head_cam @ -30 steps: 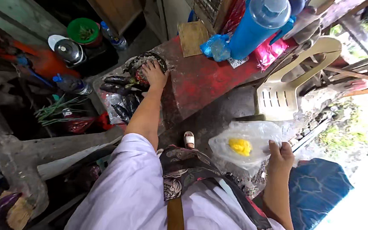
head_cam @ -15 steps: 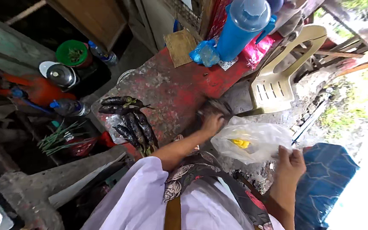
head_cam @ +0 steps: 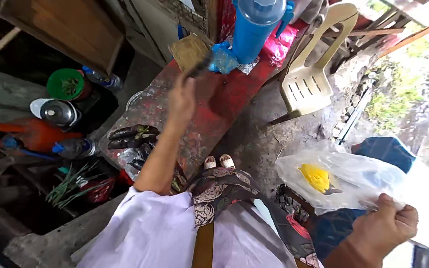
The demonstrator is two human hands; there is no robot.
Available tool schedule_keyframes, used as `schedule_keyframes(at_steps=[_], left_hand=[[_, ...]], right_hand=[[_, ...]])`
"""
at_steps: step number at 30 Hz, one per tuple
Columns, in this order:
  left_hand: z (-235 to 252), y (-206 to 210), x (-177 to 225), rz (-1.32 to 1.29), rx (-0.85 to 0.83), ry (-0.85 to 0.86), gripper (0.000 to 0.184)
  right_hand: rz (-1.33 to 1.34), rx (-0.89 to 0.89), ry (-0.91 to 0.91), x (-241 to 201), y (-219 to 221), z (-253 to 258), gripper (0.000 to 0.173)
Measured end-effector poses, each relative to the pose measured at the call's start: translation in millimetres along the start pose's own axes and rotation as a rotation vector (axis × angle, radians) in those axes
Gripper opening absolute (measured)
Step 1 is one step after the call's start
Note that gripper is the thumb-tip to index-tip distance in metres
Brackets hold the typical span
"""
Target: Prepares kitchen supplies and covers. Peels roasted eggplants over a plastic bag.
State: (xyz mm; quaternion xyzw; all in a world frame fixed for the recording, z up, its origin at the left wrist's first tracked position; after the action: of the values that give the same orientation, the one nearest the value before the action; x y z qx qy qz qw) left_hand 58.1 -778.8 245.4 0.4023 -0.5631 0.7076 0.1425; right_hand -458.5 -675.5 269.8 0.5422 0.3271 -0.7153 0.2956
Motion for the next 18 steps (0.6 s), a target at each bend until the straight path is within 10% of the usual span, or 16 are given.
schedule_keyframes(at_steps=[3,7,13,18], left_hand=[[45.6,-28.7,-72.2,0.285,0.168,-0.141,0.050],[50.5,68.5,-172.0,0.514,0.112,-0.375,0.048],[-87.7,243.4,6.1,0.193,-0.462,0.126,0.036],[-149.2,316.5,61.1,-0.394,-1.085,-0.183,0.044]], right_hand=[[-0.002,-0.029,0.016,2.1,7.9,-3.1,0.011],[-0.007,-0.049,0.052,5.7,15.8,-9.8,0.012],[-0.031,-0.061,0.055,2.5,15.5,-11.9,0.012],[-0.044,-0.018,0.041,-9.6,-10.4,-13.3,0.013]])
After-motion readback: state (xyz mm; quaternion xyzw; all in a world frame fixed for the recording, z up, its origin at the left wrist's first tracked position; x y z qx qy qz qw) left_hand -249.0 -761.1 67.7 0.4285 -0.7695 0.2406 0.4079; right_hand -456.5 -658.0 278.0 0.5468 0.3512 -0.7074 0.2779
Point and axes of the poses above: each hand's wrist, its own z-axis towards the middle knuckle, its own y-axis out of the palm, x = y × z, the point moved 5 cm from there along z, towards the middle knuckle, and after that the axes turned 10 degrees about z, right-handed, at the moved point
